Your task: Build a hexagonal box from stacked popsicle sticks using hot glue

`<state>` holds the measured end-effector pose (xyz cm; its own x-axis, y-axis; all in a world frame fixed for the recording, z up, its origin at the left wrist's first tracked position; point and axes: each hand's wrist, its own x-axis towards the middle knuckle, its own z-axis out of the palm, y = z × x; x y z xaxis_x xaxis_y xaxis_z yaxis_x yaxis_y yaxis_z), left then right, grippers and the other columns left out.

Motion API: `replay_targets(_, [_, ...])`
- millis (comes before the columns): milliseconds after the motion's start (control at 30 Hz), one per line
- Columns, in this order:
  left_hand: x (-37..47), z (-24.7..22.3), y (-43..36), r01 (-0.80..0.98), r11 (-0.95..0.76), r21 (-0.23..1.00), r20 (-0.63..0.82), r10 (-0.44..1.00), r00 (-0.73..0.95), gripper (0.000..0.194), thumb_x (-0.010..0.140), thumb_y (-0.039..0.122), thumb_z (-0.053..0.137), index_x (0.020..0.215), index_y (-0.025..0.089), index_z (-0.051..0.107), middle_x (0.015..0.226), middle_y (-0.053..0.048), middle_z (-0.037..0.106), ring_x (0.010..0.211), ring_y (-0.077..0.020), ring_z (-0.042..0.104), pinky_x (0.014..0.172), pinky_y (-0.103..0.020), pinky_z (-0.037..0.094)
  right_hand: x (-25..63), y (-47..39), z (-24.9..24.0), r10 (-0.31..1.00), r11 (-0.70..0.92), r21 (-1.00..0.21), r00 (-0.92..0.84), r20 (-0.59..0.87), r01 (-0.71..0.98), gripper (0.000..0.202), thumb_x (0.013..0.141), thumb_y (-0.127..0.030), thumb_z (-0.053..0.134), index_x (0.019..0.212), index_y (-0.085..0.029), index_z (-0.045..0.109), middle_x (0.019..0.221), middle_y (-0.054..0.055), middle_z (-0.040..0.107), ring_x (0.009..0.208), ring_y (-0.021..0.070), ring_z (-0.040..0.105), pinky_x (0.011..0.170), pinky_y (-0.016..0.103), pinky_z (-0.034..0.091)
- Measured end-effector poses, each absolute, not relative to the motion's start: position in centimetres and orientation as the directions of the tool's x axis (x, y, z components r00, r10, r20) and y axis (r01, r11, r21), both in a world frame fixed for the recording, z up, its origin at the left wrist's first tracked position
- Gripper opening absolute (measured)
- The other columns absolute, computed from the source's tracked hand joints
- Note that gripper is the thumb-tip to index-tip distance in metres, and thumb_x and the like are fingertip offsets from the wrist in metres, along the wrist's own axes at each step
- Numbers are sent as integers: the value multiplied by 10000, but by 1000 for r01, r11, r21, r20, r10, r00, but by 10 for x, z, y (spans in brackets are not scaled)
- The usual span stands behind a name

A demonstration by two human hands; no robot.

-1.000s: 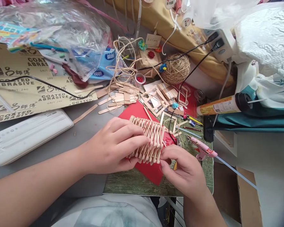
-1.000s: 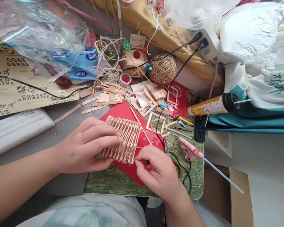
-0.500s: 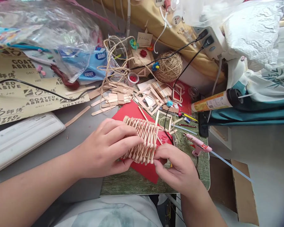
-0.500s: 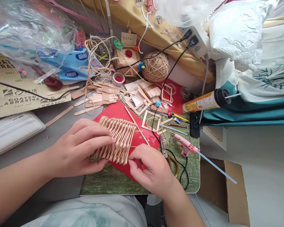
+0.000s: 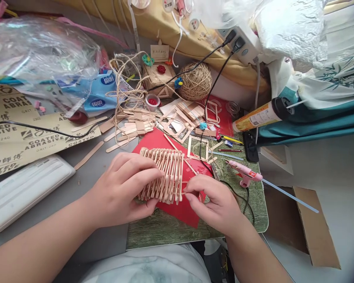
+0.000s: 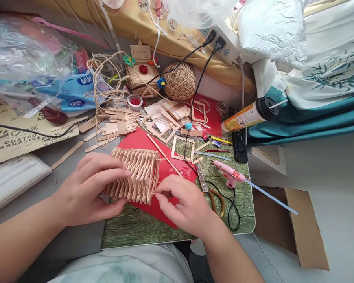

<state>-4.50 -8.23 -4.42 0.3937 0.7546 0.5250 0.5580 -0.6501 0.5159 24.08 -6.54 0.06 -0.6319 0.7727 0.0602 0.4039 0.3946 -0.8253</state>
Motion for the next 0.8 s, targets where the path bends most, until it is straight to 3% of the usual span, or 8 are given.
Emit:
replay_targets(300, [-44, -42, -83, 560, -646, 519, 524, 758, 389, 583, 803, 188, 775, 1341, 257, 561, 1198, -92, 713, 1118, -260, 672, 1024, -434, 525, 238, -62, 7, 749, 494, -749, -653, 110, 441, 150, 964, -90, 650, 1002, -235, 662, 819, 1, 658, 730, 149, 583, 687, 307, 471])
replay_targets(533, [-44, -42, -84, 579, -629, 519, 516, 770, 374, 566, 837, 224, 779, 1353, 259, 550, 1236, -102, 682, 1144, -269, 657, 1031, -442, 517, 243, -64, -9, 804, 395, -812, -589, 80, 429, 194, 991, -125, 650, 1137, -247, 684, 987, 39, 737, 869, 178, 680, 809, 334, 551])
replay_targets(800, [-42, -42, -87, 627, -557, 544, 481, 820, 311, 553, 887, 283, 795, 1369, 230, 529, 1298, -120, 632, 1187, -279, 617, 1081, -462, 496, 238, -60, -5, 837, 365, -838, -537, 104, 406, 103, 1020, -178, 642, 1051, -246, 714, 943, 36, 747, 842, 184, 686, 795, 340, 553])
